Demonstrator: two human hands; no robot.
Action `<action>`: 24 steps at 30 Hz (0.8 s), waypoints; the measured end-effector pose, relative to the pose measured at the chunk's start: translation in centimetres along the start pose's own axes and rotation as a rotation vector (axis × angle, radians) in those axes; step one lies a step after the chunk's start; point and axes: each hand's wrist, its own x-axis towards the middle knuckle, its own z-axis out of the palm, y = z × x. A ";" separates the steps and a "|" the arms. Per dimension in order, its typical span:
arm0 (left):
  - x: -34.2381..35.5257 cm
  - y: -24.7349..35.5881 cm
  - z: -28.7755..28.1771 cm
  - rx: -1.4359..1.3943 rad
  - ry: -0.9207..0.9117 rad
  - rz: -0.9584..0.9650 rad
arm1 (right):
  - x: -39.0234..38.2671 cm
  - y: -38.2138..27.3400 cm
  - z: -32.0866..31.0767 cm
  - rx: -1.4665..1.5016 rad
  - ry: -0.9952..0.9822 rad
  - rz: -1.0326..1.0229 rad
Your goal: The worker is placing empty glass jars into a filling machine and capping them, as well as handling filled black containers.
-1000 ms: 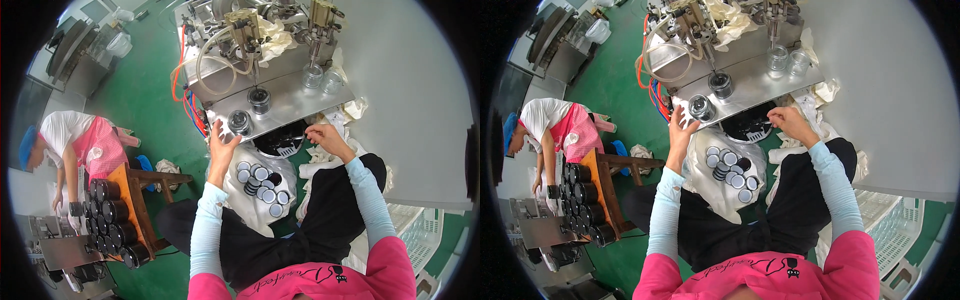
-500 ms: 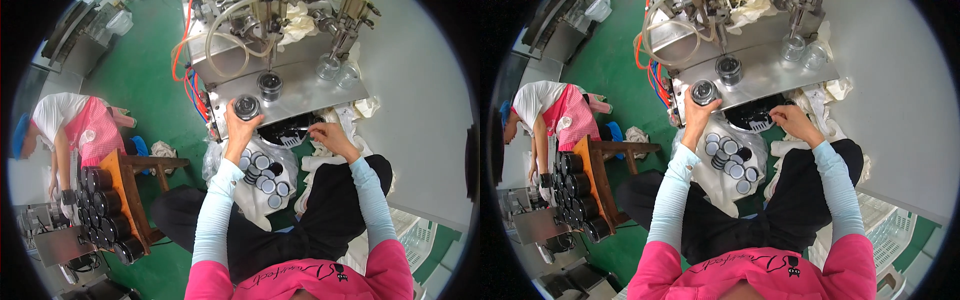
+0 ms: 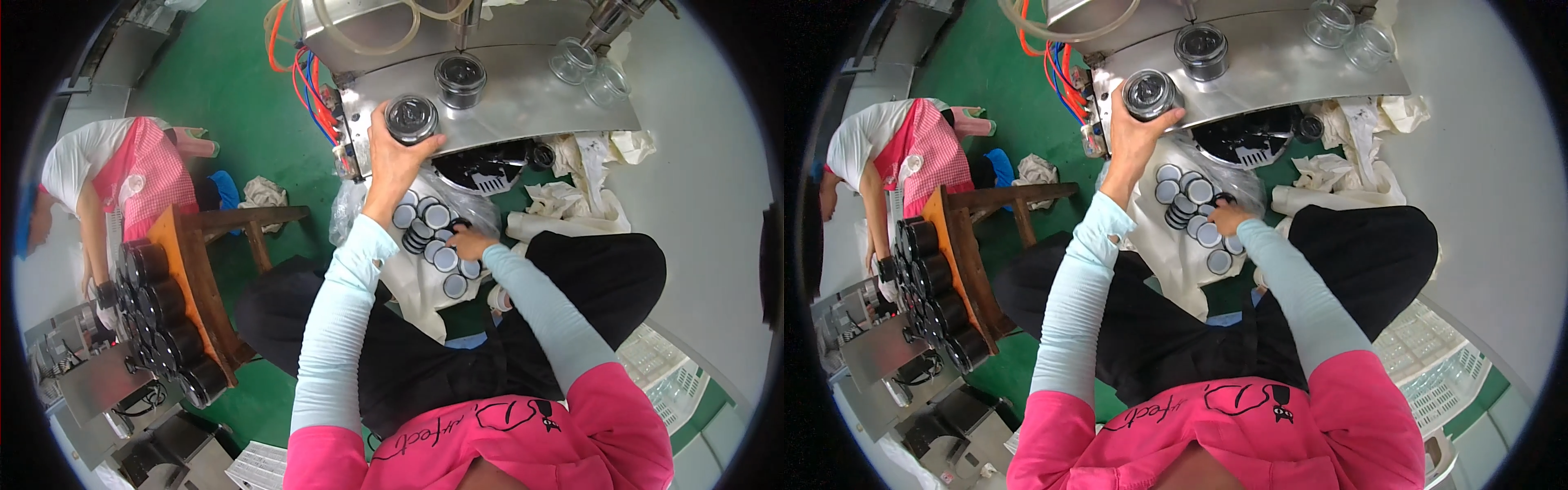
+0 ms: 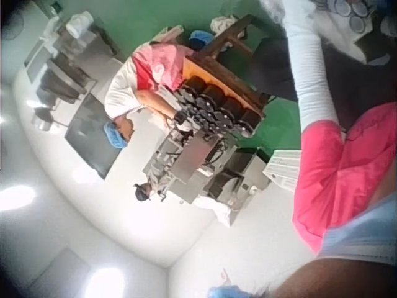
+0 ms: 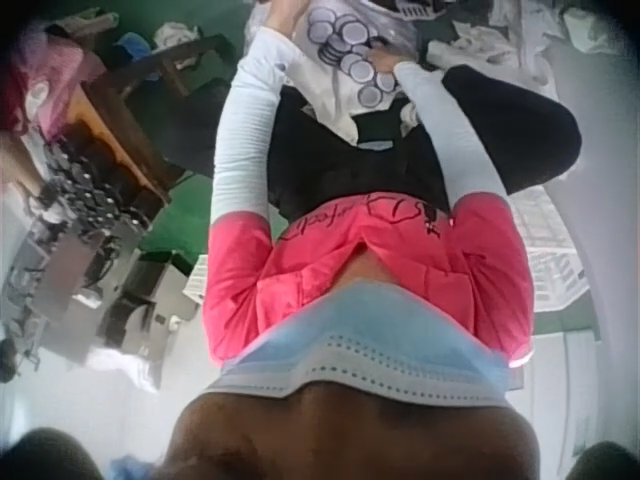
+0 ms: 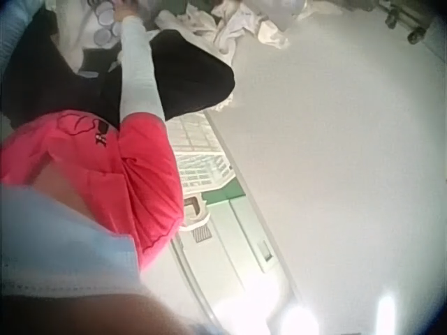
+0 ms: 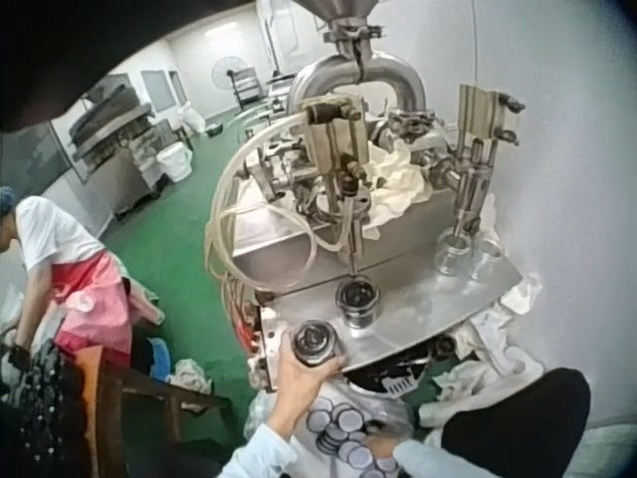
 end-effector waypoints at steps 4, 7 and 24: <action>-0.5 0.7 0.7 -0.017 0.003 -0.012 | -0.4 0.5 2.9 0.059 0.256 0.003; -0.8 0.9 0.7 0.003 0.018 -0.019 | -1.3 0.9 2.7 0.268 0.473 0.004; -11.5 5.8 -2.7 -0.019 -0.029 0.056 | -16.5 -8.9 -12.8 0.867 1.014 -0.720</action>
